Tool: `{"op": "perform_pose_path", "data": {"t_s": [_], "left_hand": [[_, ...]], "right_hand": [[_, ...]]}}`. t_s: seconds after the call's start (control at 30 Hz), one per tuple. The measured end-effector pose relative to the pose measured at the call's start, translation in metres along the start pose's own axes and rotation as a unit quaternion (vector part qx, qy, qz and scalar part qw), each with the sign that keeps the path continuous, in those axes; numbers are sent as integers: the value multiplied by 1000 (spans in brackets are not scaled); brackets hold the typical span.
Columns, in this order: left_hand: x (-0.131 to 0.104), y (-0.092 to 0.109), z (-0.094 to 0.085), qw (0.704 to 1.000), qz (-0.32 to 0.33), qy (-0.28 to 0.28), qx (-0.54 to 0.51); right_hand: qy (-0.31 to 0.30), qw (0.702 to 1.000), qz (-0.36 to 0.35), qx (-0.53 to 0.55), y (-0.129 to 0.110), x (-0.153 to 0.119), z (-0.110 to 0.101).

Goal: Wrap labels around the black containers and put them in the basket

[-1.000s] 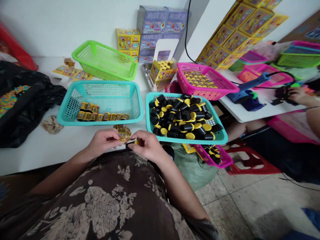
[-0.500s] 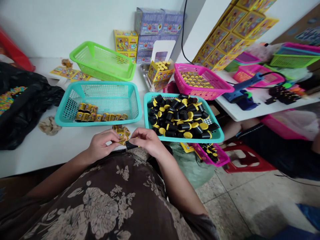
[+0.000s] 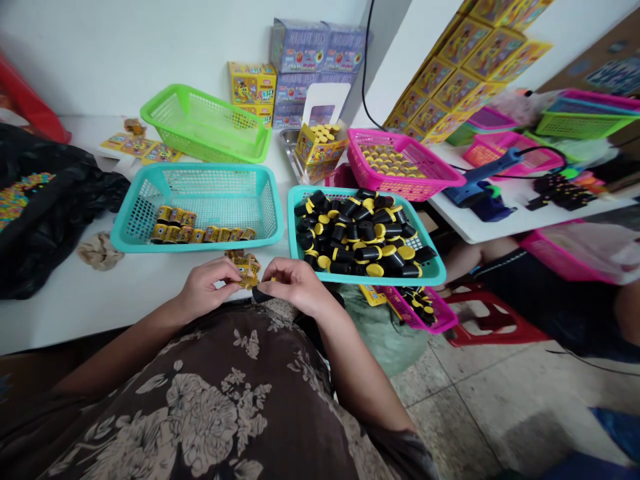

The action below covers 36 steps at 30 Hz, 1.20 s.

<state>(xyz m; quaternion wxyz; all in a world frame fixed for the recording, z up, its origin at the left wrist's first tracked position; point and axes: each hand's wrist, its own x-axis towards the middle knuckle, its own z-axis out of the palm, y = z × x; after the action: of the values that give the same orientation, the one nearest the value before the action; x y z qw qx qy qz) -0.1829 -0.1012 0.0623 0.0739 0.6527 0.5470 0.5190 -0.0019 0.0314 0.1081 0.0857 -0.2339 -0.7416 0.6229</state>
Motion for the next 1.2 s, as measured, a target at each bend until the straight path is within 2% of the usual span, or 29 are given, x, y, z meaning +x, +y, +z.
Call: {"op": "perform_pose_path", "data": {"t_s": [0.1, 0.43, 0.6, 0.7, 0.83, 1.03, 1.1, 1.2], "left_hand": [[0, -1, 0, 1000, -4, 1, -4], [3, 3, -2, 998, 30, -50, -9], [2, 2, 1, 998, 23, -59, -3], [2, 2, 2, 998, 10, -59, -20], [1, 2, 4, 995, -60, -61, -55], [1, 3, 9, 980, -159, -43, -113], [2, 6, 11, 967, -199, -47, -152], [2, 10, 12, 932, -277, -46, -229]], "right_hand": [[-10, 1000, -5, 2, 0, 0, 0], [66, 993, -4, -100, -1, 4, 9], [53, 995, 9, -80, -6, 7, 13], [81, 993, -1, -80, -6, 8, 18], [126, 988, -21, -84, -7, 8, 23], [146, 984, -56, -90, -5, 10, 27], [148, 983, -64, -90, -1, 11, 30], [151, 984, -76, -61, 8, 12, 33]]}}
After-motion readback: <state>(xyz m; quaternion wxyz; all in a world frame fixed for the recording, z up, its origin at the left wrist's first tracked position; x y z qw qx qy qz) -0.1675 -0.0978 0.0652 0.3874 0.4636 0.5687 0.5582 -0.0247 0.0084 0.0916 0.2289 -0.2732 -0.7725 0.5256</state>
